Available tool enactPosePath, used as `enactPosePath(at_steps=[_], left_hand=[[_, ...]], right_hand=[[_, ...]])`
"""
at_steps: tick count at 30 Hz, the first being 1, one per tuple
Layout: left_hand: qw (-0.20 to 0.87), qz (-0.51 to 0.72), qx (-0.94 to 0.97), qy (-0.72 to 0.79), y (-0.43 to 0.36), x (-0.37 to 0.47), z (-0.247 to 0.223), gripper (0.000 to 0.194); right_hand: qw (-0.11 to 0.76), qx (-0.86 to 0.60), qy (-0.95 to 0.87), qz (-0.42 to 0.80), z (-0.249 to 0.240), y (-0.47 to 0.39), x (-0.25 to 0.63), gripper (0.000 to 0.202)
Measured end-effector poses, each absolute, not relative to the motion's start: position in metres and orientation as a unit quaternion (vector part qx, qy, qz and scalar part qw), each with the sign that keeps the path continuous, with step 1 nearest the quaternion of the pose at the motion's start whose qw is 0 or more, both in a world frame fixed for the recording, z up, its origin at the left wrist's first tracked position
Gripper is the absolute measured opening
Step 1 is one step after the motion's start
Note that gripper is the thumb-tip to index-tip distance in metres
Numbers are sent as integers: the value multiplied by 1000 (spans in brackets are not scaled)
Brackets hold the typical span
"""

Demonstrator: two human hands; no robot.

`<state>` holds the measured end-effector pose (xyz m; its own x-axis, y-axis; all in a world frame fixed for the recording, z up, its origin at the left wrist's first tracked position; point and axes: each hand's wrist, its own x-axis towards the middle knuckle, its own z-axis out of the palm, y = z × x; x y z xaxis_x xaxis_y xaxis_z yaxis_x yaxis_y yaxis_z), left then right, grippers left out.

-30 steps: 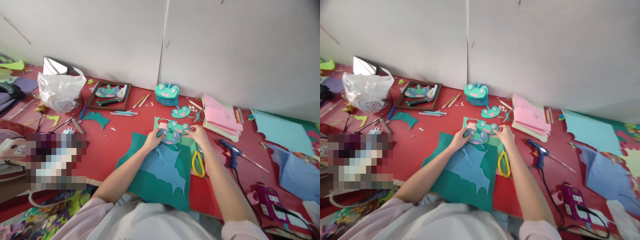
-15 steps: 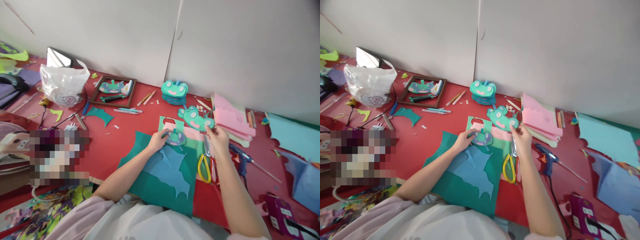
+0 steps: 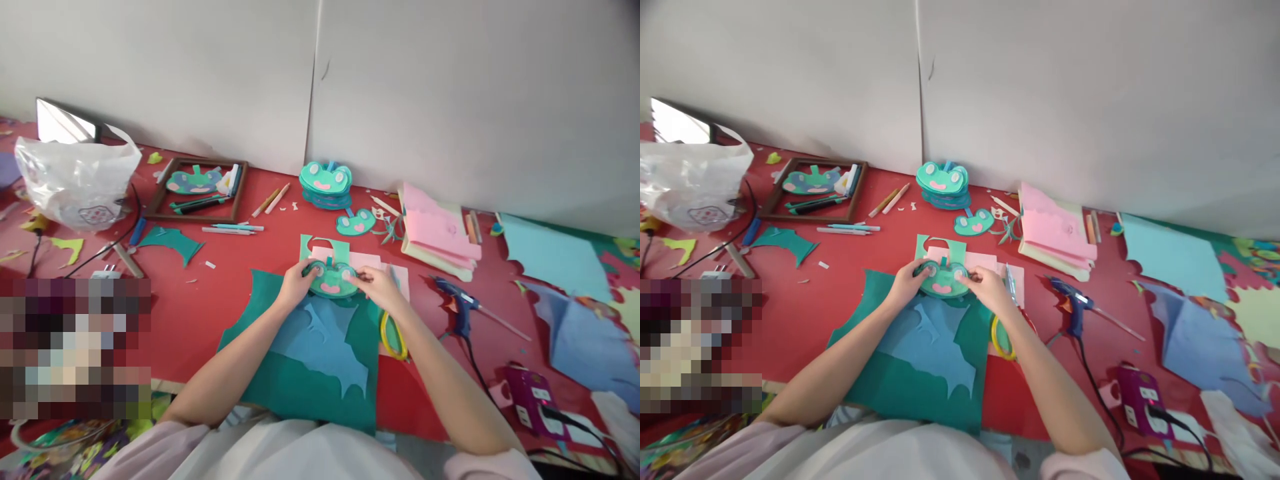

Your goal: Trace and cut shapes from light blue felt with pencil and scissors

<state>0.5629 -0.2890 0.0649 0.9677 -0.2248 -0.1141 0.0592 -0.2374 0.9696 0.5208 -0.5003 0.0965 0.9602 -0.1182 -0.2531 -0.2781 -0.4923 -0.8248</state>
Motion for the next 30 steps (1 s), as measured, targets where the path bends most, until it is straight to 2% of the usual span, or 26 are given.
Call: enactPosePath(at_steps=[3, 9, 11, 16, 19, 22, 25, 27, 30], left_hand=[[605, -110, 786, -69, -289, 564, 64, 23], [597, -106, 791, -79, -290, 563, 61, 25], [595, -107, 792, -82, -289, 563, 61, 25], [591, -109, 795, -84, -289, 563, 61, 24], [591, -110, 795, -82, -289, 563, 60, 25], [594, -109, 793, -82, -289, 563, 60, 25], [601, -107, 787, -83, -289, 563, 61, 24], [608, -105, 783, -82, -289, 563, 63, 23], [621, -98, 773, -81, -289, 564, 66, 23]], right_hand=[[398, -909, 126, -13, 102, -519, 548, 27], [324, -929, 154, -95, 97, -543, 620, 35], [302, -937, 144, -99, 94, -543, 639, 41], [267, -956, 116, -46, 92, -545, 668, 72], [252, -962, 93, -39, 93, -547, 673, 80], [200, -975, 81, -54, 96, -547, 672, 64], [170, -978, 89, -77, 106, -549, 666, 27], [193, -971, 66, -122, 118, -552, 661, 13], [270, -936, -17, -223, 144, -556, 646, 13]])
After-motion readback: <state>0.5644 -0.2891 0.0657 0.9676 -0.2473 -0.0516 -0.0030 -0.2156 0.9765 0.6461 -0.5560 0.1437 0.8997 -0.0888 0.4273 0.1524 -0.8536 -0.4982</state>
